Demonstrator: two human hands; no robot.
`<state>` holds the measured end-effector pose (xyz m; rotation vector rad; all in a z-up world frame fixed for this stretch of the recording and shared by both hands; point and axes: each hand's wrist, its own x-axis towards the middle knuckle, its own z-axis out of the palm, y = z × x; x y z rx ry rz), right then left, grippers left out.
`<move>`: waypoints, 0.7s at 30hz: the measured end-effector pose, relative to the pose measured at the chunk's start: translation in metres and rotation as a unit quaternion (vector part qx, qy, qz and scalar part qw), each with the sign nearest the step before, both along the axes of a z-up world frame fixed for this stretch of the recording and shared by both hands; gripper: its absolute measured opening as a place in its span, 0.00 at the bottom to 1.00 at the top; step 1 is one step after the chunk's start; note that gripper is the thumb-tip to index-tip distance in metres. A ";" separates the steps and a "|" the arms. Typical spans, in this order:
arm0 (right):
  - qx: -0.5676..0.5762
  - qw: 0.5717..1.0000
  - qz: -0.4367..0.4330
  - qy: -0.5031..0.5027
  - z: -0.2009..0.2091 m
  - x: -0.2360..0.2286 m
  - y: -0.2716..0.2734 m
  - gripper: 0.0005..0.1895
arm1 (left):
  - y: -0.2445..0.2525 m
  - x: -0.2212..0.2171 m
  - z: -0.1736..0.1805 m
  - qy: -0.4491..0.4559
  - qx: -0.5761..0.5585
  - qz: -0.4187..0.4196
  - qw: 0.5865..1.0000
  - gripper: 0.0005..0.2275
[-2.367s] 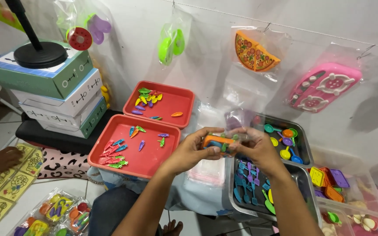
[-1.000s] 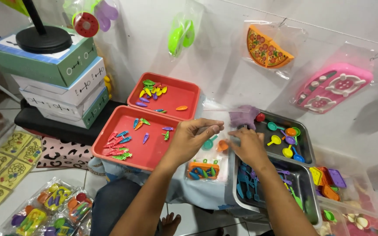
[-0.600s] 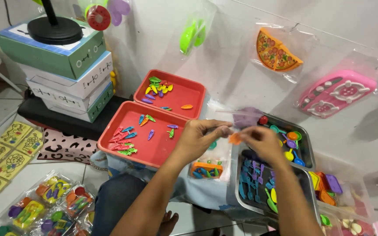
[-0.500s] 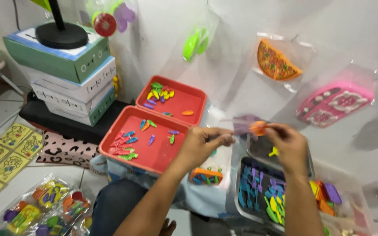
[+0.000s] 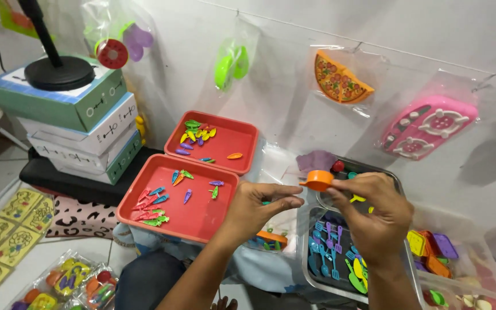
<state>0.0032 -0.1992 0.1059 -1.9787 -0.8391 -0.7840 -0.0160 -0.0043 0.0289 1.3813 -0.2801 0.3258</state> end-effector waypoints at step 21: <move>0.018 0.995 0.074 0.066 -0.020 0.016 0.007 0.39 | -0.002 0.008 -0.012 0.009 -0.125 -0.078 0.989 0.13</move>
